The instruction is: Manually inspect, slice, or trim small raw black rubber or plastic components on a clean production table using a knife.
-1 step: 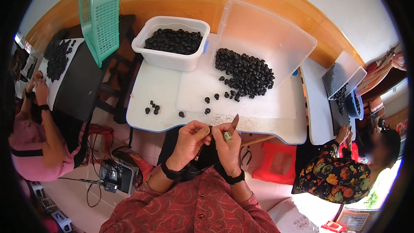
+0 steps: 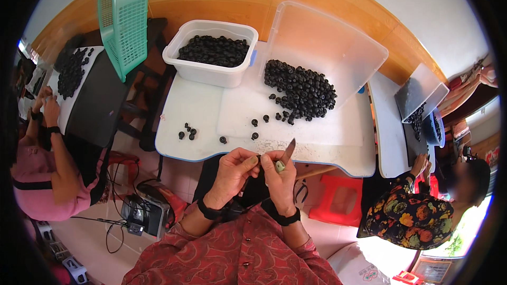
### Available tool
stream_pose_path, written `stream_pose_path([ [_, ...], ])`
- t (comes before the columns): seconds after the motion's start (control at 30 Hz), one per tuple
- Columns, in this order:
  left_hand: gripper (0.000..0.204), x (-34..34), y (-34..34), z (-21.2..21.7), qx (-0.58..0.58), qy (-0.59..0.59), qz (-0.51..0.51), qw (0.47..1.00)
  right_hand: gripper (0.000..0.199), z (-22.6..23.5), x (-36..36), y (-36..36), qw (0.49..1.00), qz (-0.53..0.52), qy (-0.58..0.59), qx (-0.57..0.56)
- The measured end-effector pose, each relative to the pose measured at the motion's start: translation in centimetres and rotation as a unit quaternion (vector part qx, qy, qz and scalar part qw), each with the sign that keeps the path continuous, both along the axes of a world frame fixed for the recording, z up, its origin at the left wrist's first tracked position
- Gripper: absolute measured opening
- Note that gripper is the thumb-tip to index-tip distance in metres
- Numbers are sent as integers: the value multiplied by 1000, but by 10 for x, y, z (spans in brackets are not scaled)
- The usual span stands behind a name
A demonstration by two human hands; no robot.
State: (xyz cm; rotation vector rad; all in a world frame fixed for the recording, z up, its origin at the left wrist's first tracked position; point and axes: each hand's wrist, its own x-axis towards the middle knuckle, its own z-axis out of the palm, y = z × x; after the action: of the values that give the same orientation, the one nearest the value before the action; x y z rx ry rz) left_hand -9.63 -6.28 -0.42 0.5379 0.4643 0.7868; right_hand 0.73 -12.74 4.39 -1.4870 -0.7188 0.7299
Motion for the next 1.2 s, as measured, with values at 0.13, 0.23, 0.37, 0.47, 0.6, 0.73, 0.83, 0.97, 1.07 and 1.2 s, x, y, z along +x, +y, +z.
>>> stream_pose_path([
  [0.13,10,-9,1,3,51,-5,-15,999,12,2,4,-3,988,45,146,-25],
  [0.23,10,-18,3,3,77,-12,-32,996,11,-4,6,-6,971,81,227,8],
  [0.37,10,-28,4,8,81,-22,-54,995,12,-1,3,-6,963,111,243,15],
  [0.47,12,-32,6,10,72,-25,-65,995,11,-5,2,-7,955,117,272,15],
  [0.6,16,-33,25,23,54,40,-47,997,13,-6,1,-8,965,119,235,-7],
  [0.73,16,-24,80,46,61,66,62,994,14,-11,2,-11,971,104,212,-33],
  [0.83,18,-12,136,62,106,70,108,986,15,-10,4,-13,977,91,191,-27],
  [0.97,21,4,194,88,133,35,176,975,15,-11,11,-14,980,71,187,-23],
  [1.07,22,2,191,90,135,56,203,968,16,-13,15,-15,978,57,202,-19],
  [1.2,24,-15,145,65,226,221,175,932,15,-20,23,-12,979,46,196,-28],
])
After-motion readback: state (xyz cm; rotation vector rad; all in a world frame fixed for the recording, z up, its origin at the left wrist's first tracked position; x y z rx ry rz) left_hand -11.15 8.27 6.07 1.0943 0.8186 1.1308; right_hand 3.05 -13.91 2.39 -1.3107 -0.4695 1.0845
